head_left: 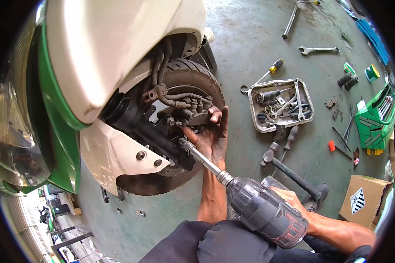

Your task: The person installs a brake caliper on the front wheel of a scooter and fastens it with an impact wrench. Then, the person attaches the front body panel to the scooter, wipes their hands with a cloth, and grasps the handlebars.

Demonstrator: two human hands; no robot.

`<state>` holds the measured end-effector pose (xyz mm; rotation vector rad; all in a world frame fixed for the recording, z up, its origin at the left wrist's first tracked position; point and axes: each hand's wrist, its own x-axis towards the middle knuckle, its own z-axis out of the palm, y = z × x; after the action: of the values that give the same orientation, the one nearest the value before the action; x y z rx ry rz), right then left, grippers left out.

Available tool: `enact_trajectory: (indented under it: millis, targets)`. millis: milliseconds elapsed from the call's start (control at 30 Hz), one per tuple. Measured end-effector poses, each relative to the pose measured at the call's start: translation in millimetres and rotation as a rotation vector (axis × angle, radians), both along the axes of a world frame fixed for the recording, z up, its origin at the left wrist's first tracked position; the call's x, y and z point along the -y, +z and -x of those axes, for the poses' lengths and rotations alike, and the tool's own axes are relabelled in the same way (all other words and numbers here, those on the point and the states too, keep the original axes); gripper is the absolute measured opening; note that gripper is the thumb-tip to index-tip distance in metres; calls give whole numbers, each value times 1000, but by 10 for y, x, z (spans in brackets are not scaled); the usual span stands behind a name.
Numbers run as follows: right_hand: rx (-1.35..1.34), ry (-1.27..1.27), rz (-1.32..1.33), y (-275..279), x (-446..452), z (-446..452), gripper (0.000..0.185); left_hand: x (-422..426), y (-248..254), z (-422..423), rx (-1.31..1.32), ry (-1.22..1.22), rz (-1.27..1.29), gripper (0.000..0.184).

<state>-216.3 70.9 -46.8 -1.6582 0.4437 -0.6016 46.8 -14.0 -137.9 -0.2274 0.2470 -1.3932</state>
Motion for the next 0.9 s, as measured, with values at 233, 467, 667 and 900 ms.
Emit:
enact_trajectory:
  millis: [233, 467, 667, 900]
  targets:
    - [-144, -6, -21, 109, 100, 8, 48, 38, 1, -5, 112, -6, -29, 108]
    - [-55, -45, -85, -47, 2, 3, 56, -13, 5, -11, 73, -38, -26, 103]
    - [-154, 75, -195, 97, 79, 37, 53, -485, -51, 137, 634, -46, -283, 68]
    - [-222, 59, -232, 106, 131, 48, 59, -664, -49, 235, 413, -246, -58, 63]
